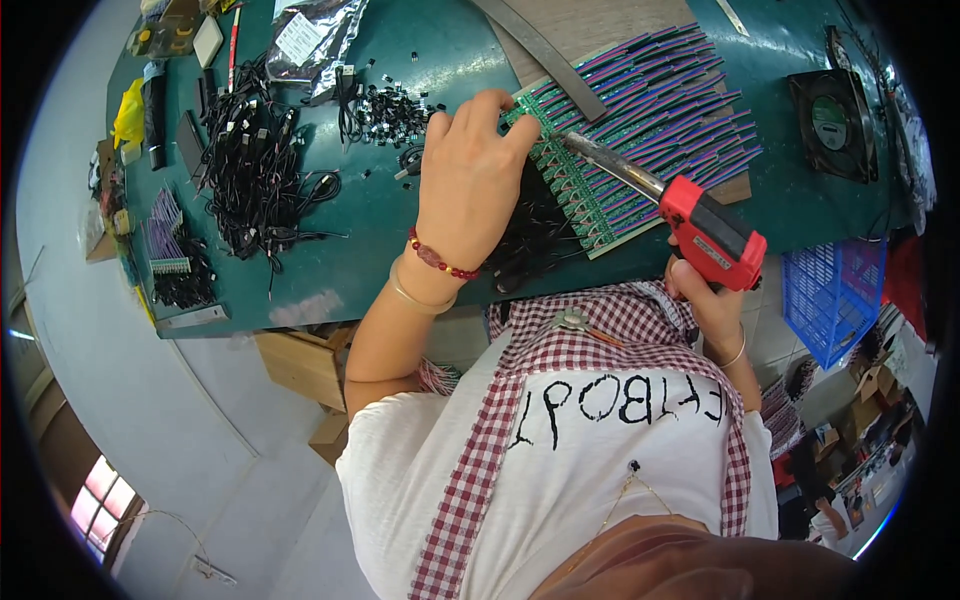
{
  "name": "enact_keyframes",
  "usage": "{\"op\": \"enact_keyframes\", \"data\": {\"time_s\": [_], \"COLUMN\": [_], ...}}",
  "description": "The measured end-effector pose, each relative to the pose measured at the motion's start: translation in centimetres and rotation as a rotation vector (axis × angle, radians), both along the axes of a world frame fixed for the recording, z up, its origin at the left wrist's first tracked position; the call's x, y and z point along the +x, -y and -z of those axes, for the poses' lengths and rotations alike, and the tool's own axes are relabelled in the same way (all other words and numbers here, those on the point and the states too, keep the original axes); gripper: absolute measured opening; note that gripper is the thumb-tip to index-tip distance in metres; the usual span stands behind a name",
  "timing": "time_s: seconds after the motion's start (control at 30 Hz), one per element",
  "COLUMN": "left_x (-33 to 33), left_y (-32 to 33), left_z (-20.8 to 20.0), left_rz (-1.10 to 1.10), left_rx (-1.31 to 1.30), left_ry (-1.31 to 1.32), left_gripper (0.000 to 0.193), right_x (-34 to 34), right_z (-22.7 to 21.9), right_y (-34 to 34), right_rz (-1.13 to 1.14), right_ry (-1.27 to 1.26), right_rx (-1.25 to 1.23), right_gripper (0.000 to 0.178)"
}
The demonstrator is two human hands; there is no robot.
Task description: The person solders electrical wires onto LED strips on a PCB assembly line using a soldering iron.
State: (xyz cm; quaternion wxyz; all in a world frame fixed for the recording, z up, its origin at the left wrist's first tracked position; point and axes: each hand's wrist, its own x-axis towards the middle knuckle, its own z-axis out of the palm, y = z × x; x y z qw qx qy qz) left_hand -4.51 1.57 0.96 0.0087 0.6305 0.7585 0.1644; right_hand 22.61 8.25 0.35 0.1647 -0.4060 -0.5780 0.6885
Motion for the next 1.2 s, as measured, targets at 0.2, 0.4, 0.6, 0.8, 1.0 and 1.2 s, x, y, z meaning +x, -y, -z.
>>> {"op": "enact_keyframes", "data": {"time_s": [0.2, 0.4, 0.6, 0.8, 1.0, 1.2], "left_x": [0.0, 0.1, 0.1, 0.1, 0.1, 0.1], "left_y": [-0.3, -0.6, -0.6, -0.5, -0.5, -0.5], "left_z": [-0.4, -1.2, -1.2, -1.0, -0.8, -0.6], "left_rz": [0.039, 0.069, 0.073, 0.056, 0.059, 0.054], "left_rx": [-0.008, -0.051, -0.087, -0.073, -0.062, -0.049], "left_ry": [-0.053, -0.078, -0.097, -0.08, -0.067, -0.063], "left_gripper": [0.01, 0.01, 0.01, 0.01, 0.009, 0.008], "right_x": [0.0, 0.5, 0.4, 0.5, 0.7, 0.4], "right_z": [0.1, 0.4, 0.3, 0.3, 0.8, 0.2], "right_y": [0.2, 0.2, 0.2, 0.2, 0.4, 0.4], "right_rz": [0.007, 0.006, 0.043, -0.013, -0.029, -0.026], "right_ry": [0.008, 0.025, -0.013, 0.032, 0.044, 0.018], "right_rx": [-0.013, 0.009, 0.046, 0.025, 0.11, 0.068], "right_gripper": [0.024, 0.027, 0.034, 0.031, 0.028, 0.031]}}
